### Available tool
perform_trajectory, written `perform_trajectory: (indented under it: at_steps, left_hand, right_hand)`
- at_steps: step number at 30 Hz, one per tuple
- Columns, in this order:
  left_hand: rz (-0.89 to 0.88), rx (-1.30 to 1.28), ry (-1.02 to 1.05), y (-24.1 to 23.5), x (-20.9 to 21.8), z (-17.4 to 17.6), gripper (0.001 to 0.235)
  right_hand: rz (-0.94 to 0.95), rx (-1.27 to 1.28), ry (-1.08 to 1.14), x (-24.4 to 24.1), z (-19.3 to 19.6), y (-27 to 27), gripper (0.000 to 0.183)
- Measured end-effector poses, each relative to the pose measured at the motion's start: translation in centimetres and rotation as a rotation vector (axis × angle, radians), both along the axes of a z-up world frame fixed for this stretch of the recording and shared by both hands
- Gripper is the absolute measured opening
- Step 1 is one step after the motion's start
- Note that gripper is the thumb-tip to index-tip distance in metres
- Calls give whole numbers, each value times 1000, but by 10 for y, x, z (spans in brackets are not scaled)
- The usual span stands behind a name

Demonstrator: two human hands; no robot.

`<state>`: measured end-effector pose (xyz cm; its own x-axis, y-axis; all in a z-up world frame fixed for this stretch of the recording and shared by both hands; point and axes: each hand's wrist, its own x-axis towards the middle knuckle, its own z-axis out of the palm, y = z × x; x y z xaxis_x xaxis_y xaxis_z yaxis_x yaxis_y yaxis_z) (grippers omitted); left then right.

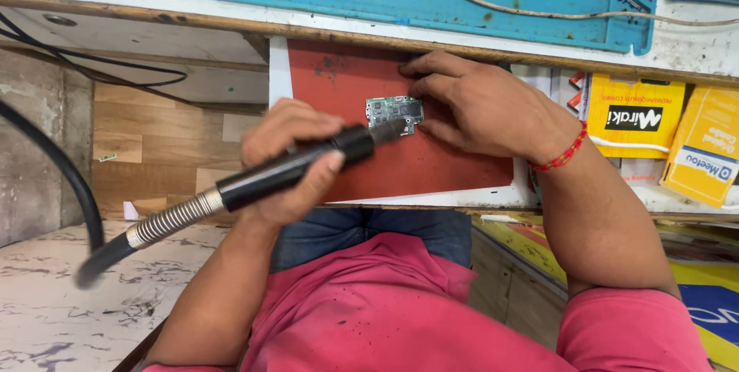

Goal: The person uses a hot air gun to apply heat to a small circuit board placed on a red mat. They hold the board steady with one hand while directing the hot air with the other, focusing on specific components.

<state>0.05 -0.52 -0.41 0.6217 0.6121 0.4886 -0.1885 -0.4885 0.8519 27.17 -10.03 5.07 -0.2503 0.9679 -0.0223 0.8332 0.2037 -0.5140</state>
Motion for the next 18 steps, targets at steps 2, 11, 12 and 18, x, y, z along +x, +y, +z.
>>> perform_trajectory:
  at_steps: [2,11,12,18]
  left_hand:
    - [60,-86,5,-2,-2,-2,22]
    - [133,-159,-23,-3,-4,1,24]
    - [174,-243,-32,-3,-3,1,25]
    - [187,-305,-5,-3,-5,-1,26]
  right_hand:
    - [3,-2,26,0,-1,0,36]
    - [17,10,25,-1,-1,0,37]
    - [11,2,26,-1,0,0,36]
    - [11,-6,33,-3,2,1,36]
